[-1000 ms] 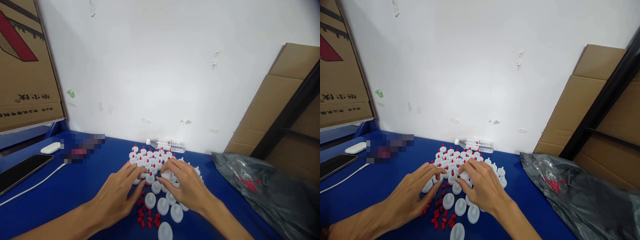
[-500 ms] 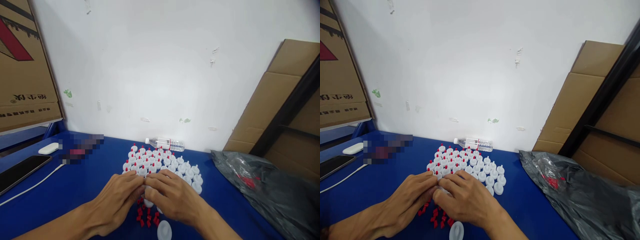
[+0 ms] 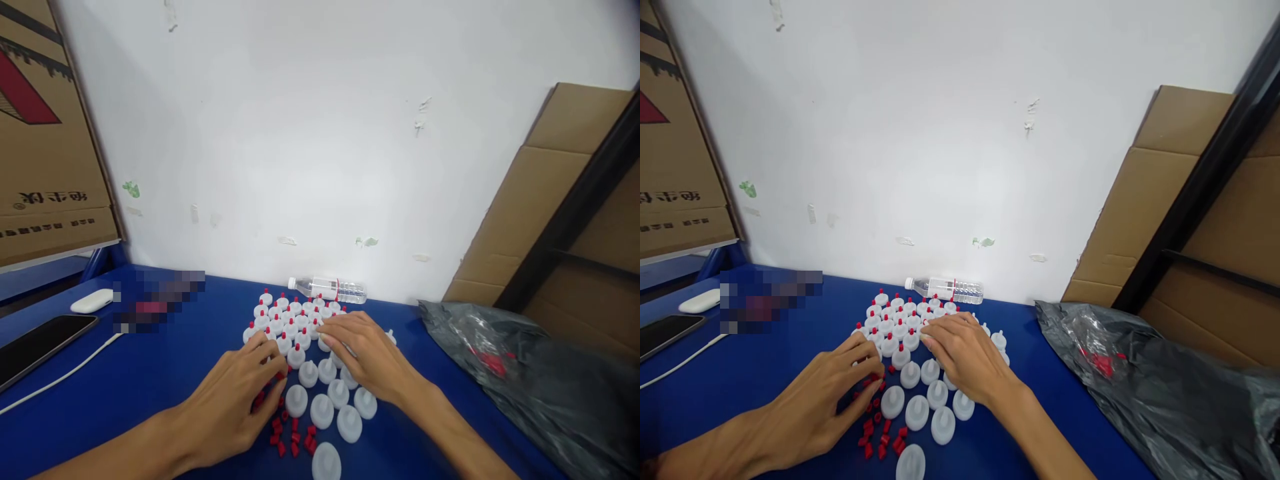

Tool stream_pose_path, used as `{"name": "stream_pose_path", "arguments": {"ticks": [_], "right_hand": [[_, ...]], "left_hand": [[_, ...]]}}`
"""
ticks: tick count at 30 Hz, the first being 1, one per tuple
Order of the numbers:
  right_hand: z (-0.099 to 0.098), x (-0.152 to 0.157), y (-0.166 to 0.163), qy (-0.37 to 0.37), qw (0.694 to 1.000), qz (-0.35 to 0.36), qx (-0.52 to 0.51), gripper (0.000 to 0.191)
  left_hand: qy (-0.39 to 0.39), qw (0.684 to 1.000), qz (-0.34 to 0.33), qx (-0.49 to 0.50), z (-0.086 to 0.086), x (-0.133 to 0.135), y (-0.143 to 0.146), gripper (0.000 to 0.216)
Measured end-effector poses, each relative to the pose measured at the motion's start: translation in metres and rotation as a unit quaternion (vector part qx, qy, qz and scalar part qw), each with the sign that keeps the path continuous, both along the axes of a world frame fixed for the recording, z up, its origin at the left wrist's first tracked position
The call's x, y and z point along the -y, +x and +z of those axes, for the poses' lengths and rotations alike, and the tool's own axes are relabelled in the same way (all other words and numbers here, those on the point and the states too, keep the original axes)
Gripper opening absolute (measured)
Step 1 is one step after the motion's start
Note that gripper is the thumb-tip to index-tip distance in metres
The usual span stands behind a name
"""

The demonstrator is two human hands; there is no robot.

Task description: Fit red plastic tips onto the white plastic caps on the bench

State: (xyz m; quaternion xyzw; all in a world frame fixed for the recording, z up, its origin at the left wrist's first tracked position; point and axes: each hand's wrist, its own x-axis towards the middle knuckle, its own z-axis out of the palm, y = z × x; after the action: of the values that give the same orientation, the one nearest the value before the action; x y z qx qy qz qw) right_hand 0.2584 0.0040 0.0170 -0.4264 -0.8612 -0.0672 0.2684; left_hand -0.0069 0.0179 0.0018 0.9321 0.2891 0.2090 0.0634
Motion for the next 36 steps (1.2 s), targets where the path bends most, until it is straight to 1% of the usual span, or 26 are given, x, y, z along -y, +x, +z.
{"name": "stream_pose_path", "arguments": {"ticks": [4, 7, 13, 17, 23, 36], "right_hand": [[-0.003, 0.001, -0.004, -0.034, 0.999, 0.017, 0.003, 0.028], [-0.001, 0.002, -0.003, -0.047, 0.999, 0.015, 0.001, 0.030], [0.001, 0.007, -0.009, -0.062, 0.998, 0.023, -0.017, 0.031], [0.000, 0.009, -0.012, -0.080, 0.996, 0.031, -0.024, 0.032], [-0.003, 0.007, -0.011, -0.121, 0.992, 0.027, 0.005, 0.034], [-0.002, 0.009, -0.013, -0.154, 0.987, 0.033, 0.013, 0.039]], "left_hand": [[0.012, 1.000, -0.004, -0.009, 0.000, 0.001, 0.000, 0.013], [0.024, 1.000, -0.010, -0.001, 0.001, 0.001, -0.001, 0.015], [0.019, 1.000, -0.010, 0.008, -0.003, 0.001, -0.002, 0.019], [0.017, 1.000, -0.006, 0.015, 0.000, 0.001, -0.002, 0.018], [0.026, 0.999, -0.009, 0.038, 0.004, -0.001, -0.002, 0.021], [0.024, 0.997, -0.020, 0.064, 0.005, -0.001, 0.000, 0.021]]}}
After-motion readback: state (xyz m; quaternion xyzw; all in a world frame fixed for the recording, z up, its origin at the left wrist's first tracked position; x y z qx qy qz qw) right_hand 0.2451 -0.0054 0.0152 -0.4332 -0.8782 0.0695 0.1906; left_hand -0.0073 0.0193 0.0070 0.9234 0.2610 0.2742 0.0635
